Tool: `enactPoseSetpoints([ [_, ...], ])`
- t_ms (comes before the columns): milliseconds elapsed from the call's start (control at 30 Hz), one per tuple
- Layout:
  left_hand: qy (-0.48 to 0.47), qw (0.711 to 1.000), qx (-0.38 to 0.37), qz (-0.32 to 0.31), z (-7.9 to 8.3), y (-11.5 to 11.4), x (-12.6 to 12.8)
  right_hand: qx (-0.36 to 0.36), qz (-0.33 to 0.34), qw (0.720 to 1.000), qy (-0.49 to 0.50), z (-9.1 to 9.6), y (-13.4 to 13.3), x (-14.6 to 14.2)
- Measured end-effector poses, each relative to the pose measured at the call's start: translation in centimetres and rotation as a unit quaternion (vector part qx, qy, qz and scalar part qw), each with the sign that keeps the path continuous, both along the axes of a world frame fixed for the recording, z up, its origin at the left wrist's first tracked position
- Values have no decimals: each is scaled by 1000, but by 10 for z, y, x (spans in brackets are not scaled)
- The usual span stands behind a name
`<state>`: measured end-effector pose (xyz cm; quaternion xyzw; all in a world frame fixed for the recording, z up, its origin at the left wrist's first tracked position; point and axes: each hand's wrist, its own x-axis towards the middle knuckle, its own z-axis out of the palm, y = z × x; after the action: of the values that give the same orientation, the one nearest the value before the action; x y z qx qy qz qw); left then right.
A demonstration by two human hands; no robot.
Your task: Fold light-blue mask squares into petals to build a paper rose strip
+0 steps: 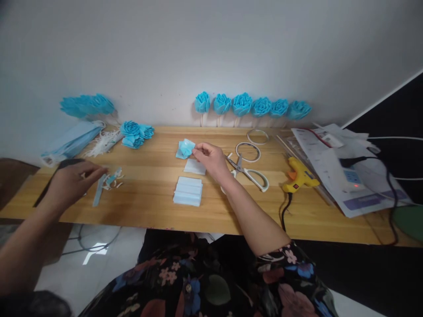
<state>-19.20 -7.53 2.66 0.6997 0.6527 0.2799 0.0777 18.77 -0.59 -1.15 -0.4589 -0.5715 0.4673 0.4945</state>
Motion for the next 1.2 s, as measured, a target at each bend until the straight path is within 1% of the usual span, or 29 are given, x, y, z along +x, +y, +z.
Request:
enactPoseSetpoints([
  [33,32,999,-31,16,-7,-3,-10,-4,3,1000,5,1,0,-1],
  [100,79,996,-12,31,-17,-7,-20,-10,9,1000,15,3,-2,-2],
  [133,101,994,14,31,-18,-7,-19,-12,12,1000,17,3,-2,-2],
  [200,124,990,69,19,-15,-6,-5,-14,18,1000,13,5,-3,-3],
  [233,123,989,86,7,-11,-4,7,-14,22,1000,5,6,-4,-3],
  [267,101,989,104,-14,-5,-1,22,-11,26,1000,-5,6,-4,-2],
  [333,29,989,106,-94,6,9,58,-3,38,999,-23,7,-5,-2],
  [400,-50,983,72,-164,16,22,95,4,53,998,-36,7,-6,-1],
  [467,-99,971,26,-217,22,39,127,3,70,997,-41,7,-7,0],
  [533,-118,959,-20,-255,24,56,150,-1,88,995,-44,7,-7,1],
  [600,-134,952,-61,-268,24,70,163,1,101,994,-48,7,-7,1],
  [667,-151,947,-92,-266,22,79,168,7,104,993,-51,7,-7,2],
  [733,-167,945,-116,-257,20,85,170,11,98,994,-53,8,-7,2],
  [867,-197,940,-141,-242,16,85,171,4,76,996,-51,10,-6,3],
  [933,-240,932,-141,-231,14,83,173,-9,68,997,-22,11,-5,3],
  [1033,-341,909,-129,-200,7,83,175,-35,54,997,45,11,-4,2],
  [1100,-404,887,-129,-184,0,84,175,-54,52,995,72,11,-4,2],
  [1200,-474,850,-152,-172,-11,87,175,-75,56,991,92,9,-3,1],
])
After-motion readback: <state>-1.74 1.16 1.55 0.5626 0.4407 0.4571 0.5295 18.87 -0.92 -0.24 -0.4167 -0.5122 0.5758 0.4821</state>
